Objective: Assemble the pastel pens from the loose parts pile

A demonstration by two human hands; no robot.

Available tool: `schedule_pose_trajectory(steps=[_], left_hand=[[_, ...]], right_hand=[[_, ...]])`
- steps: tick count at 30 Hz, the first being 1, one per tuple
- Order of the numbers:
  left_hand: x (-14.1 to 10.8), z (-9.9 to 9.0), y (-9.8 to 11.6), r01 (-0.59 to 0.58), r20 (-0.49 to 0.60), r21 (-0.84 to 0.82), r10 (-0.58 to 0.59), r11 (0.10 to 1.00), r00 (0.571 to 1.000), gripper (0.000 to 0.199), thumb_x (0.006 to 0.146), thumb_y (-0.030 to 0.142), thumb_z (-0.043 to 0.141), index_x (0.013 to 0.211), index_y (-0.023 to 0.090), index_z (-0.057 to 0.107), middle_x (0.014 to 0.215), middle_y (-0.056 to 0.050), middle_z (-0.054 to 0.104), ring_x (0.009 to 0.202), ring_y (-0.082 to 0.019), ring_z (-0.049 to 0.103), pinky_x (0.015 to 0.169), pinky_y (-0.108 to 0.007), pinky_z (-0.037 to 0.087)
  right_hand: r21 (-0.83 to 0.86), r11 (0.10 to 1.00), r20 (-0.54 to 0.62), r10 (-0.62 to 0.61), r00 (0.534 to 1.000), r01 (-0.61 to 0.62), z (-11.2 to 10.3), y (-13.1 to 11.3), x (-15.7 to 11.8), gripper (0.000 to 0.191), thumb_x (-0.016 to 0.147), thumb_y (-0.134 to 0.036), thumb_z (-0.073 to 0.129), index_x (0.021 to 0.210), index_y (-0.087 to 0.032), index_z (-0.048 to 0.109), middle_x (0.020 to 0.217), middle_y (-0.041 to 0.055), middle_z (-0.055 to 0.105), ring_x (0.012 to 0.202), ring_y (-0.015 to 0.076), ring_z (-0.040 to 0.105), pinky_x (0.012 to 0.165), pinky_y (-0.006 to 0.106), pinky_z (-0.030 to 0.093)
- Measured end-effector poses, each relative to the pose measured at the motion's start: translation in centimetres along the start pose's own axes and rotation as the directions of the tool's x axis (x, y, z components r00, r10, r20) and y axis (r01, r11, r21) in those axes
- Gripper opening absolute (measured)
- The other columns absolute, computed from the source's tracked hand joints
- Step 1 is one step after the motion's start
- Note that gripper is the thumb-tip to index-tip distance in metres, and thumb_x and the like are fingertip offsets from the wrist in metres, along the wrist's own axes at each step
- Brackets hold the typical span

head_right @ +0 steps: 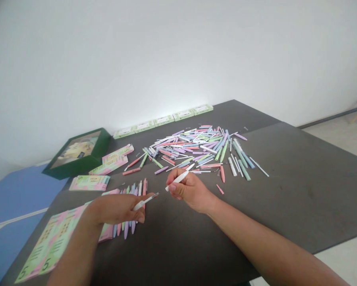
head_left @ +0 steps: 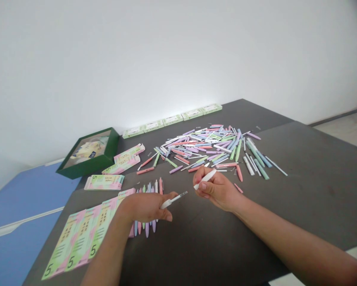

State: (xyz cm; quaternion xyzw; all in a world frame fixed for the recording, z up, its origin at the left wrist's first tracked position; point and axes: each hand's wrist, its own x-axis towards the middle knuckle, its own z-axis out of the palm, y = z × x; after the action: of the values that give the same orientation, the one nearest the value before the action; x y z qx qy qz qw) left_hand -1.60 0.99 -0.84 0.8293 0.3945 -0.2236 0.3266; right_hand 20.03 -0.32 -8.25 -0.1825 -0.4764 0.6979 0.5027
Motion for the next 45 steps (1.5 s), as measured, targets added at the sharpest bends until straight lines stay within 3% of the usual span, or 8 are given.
schedule_pose_trajectory(steps=[3, 13, 33, 45], left_hand=[[0.04, -0.07, 0.09, 0.002, 0.044, -0.005, -0.002, 1.0, 0.999, 0.051, 0.082, 0.045, 0.048, 0.126, 0.022, 0.041, 0.084, -0.002, 0.067, 0.072, -0.02, 0.061, 0.061, -0.023, 0.041], [0.1, -0.12, 0.35, 0.027, 0.03, 0.011, -0.027, 1.0, 0.999, 0.052, 0.08, 0.042, 0.051, 0.128, 0.024, 0.04, 0.082, -0.001, 0.067, 0.07, -0.02, 0.061, 0.059, -0.023, 0.041], [0.31, 0.05, 0.14, 0.028, 0.046, -0.003, -0.028, 1.0, 0.999, 0.04, 0.081, 0.039, 0.05, 0.118, 0.024, 0.047, 0.084, -0.001, 0.067, 0.073, -0.02, 0.061, 0.061, -0.024, 0.042], [0.49, 0.14, 0.43, 0.083, 0.046, 0.037, -0.085, 0.996, 0.995, 0.048, 0.079, 0.042, 0.051, 0.124, 0.024, 0.043, 0.087, -0.002, 0.068, 0.077, -0.022, 0.061, 0.062, -0.025, 0.042]], right_hand=[[0.014, 1.0, 0.002, 0.0, 1.0, 0.0, 0.15, 0.29, -0.1, 0.023, 0.076, -0.034, 0.064, 0.082, -0.018, 0.049, 0.056, -0.0065, 0.041, 0.047, 0.0062, 0.033, 0.045, 0.021, 0.024], [0.027, 0.999, 0.014, 0.047, 0.999, -0.047, 0.29, -0.33, -0.2, 0.028, 0.077, -0.041, 0.059, 0.086, -0.015, 0.052, 0.059, -0.0029, 0.047, 0.049, 0.0084, 0.039, 0.046, 0.023, 0.028], [-0.014, 1.0, 0.048, -0.023, 0.999, 0.024, 0.23, 0.14, -0.18, 0.019, 0.083, -0.034, 0.055, 0.086, -0.017, 0.047, 0.065, -0.0017, 0.053, 0.05, 0.0076, 0.045, 0.046, 0.02, 0.031], [-0.066, 0.998, 0.066, -0.011, 0.998, 0.016, 0.23, 0.58, -0.29, 0.019, 0.083, -0.034, 0.055, 0.087, -0.017, 0.046, 0.065, -0.0018, 0.053, 0.05, 0.008, 0.046, 0.046, 0.02, 0.033]])
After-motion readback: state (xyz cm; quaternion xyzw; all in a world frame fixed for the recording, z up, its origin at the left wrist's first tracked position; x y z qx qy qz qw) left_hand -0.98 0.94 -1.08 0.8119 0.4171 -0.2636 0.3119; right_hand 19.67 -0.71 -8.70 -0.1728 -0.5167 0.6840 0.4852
